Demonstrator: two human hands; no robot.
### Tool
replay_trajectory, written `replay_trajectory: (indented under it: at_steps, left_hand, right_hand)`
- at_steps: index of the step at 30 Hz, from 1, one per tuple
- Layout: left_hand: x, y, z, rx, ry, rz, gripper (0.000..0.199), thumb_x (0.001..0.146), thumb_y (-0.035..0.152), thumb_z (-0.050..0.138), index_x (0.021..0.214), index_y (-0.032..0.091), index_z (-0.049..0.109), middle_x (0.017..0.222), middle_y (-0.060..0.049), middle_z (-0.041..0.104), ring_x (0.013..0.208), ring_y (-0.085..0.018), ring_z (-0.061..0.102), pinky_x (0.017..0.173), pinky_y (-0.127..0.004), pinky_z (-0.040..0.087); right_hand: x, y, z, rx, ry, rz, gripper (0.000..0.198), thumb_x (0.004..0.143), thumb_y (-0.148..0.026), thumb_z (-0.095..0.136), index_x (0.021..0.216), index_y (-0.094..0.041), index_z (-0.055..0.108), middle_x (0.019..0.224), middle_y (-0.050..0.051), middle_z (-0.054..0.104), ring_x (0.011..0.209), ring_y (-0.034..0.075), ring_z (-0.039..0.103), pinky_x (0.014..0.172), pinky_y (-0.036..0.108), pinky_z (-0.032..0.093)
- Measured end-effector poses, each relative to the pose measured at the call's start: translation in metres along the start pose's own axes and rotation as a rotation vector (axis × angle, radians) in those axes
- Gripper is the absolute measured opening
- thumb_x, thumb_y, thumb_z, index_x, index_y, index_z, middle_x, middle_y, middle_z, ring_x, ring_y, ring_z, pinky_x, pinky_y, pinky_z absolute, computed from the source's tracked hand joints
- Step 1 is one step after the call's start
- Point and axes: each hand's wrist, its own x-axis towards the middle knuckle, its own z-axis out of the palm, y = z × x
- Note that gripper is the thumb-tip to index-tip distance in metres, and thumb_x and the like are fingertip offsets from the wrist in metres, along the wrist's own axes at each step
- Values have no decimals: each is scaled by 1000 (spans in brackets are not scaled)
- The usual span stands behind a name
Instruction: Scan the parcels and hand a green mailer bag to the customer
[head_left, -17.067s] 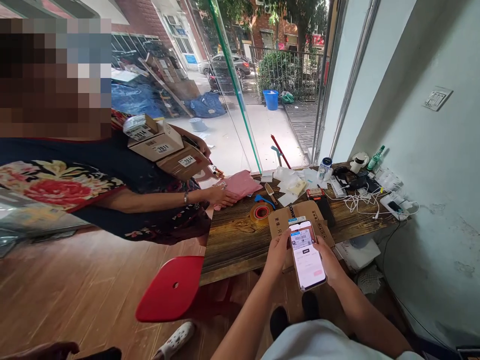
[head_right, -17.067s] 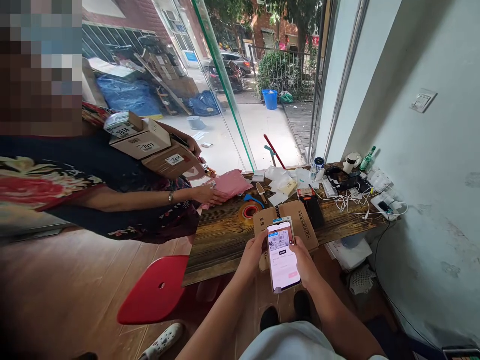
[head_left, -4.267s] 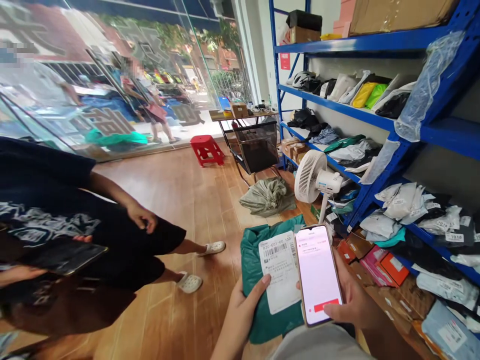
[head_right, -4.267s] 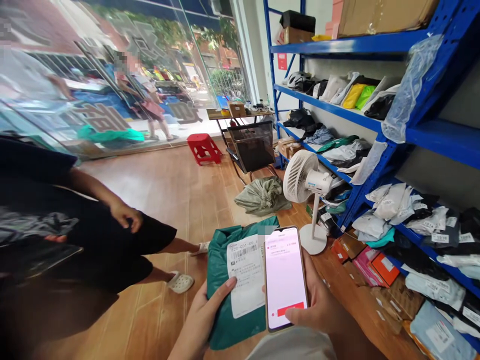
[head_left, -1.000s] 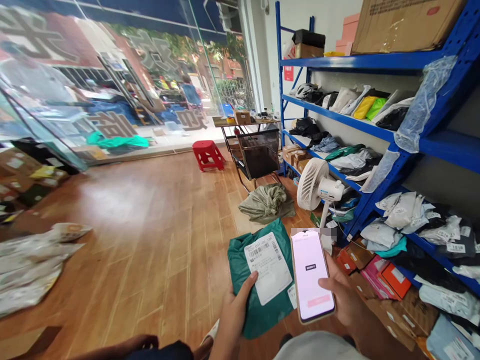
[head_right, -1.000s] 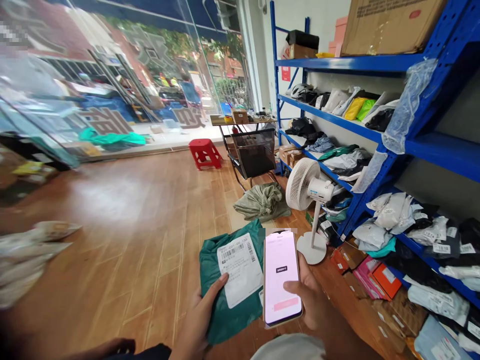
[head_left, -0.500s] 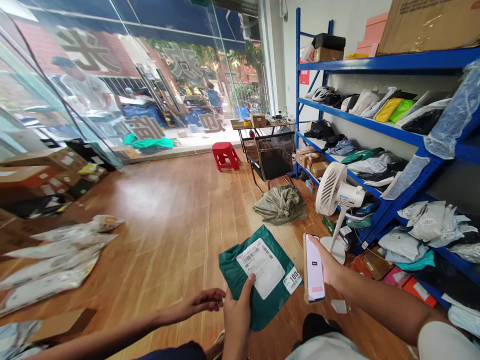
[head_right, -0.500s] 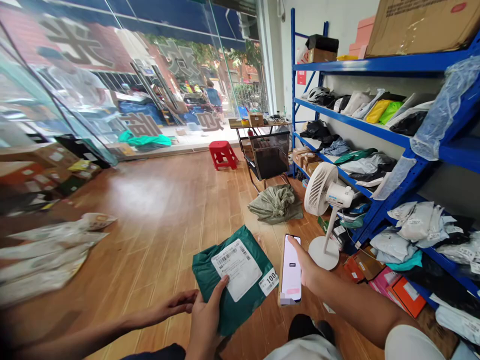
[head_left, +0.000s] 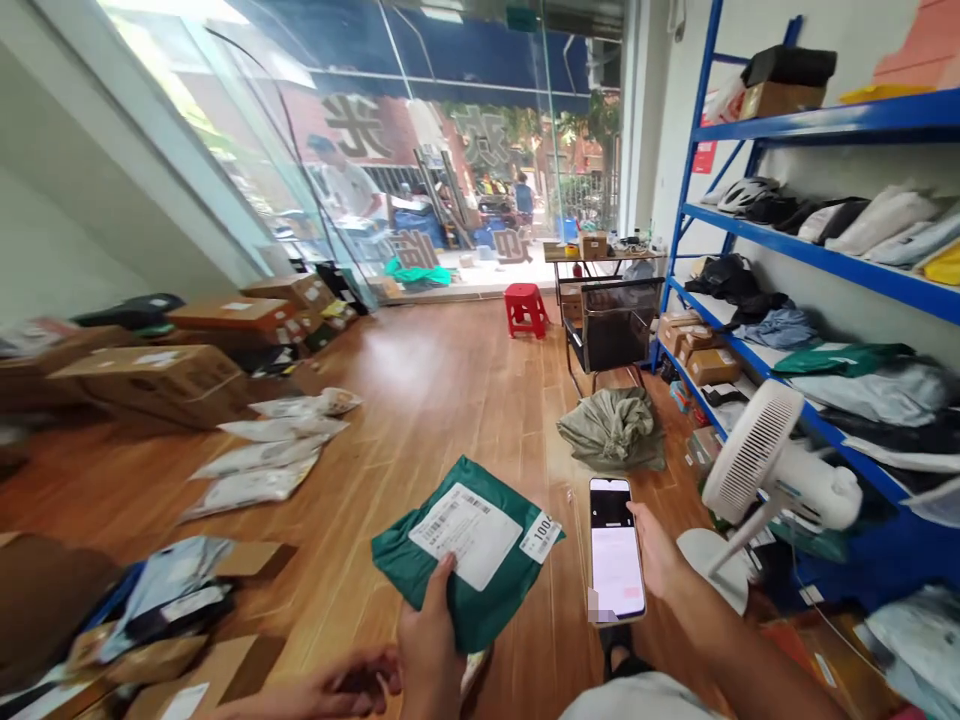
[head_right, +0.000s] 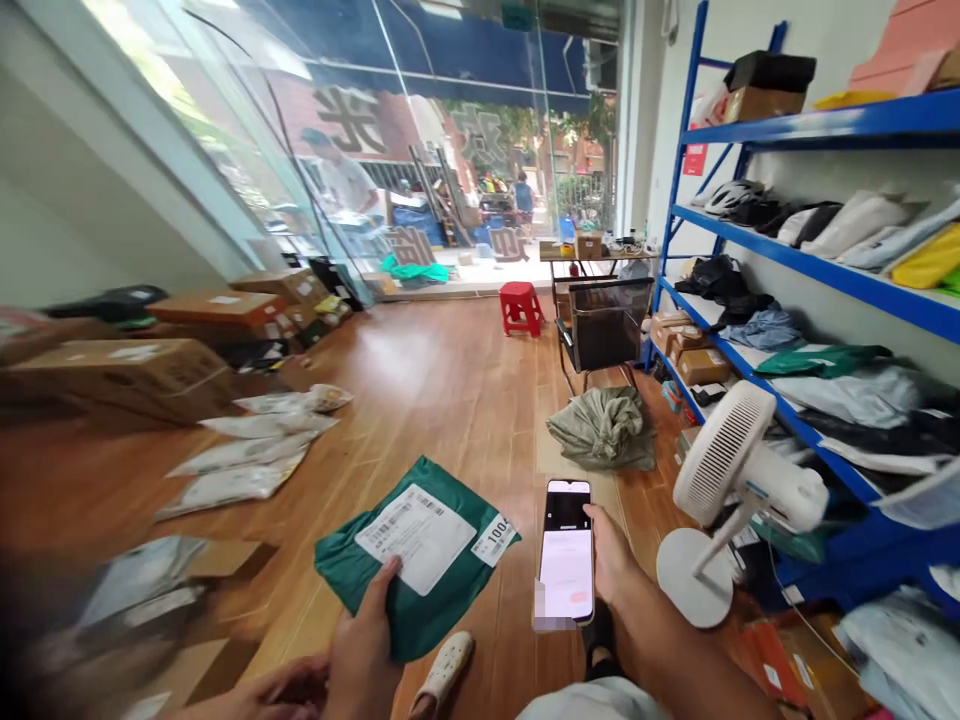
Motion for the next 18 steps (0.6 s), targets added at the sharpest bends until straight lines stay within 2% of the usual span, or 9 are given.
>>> replay_trajectory:
  at_steps: [4, 7, 10, 14, 18]
  left_hand:
    - [31, 14, 43, 15, 58, 31, 52, 80, 29, 68, 129, 12, 62, 142, -18, 61, 129, -38, 59, 105, -50, 52]
    - [55, 15, 70, 41, 79, 114, 53, 79, 31, 68, 130, 14, 62, 145, -15, 60, 131, -35, 58, 103, -43, 54]
    - [76, 19, 93, 35, 95, 142, 60, 80, 31, 68, 136, 13, 59, 144, -14, 60, 132, -33, 58, 103, -41, 54]
    - [104, 36, 120, 24, 137, 109, 61, 81, 27, 69, 139, 11, 58, 143, -15, 61, 130, -34, 59, 103, -42, 55]
    - [140, 61, 141, 21, 143, 70, 60, 84, 22, 68, 141, 9, 55, 145, -16, 59, 133, -35, 56, 105, -45, 55]
  right_hand:
    - [51, -27, 17, 22, 25, -52, 38, 51, -44, 79, 75, -17, 65, 60, 0, 71, 59, 20, 65, 63, 30, 51]
    - [82, -47, 27, 51, 31, -79, 46, 50, -46, 81, 81, -15, 67, 70, 4, 75, 65, 21, 67, 66, 30, 53]
    - [115, -62, 33, 64, 85, -110, 51, 48, -50, 86, 81, -16, 66, 66, 1, 72, 58, 17, 63, 59, 28, 49]
    - [161, -70, 45, 67, 193, -172, 53, 39, -50, 93, 70, -19, 61, 55, -6, 62, 50, 11, 52, 52, 24, 41]
    - [208, -71, 65, 62, 238, -160, 53, 41, -50, 94, 73, -21, 62, 56, -6, 62, 55, 14, 56, 55, 26, 43]
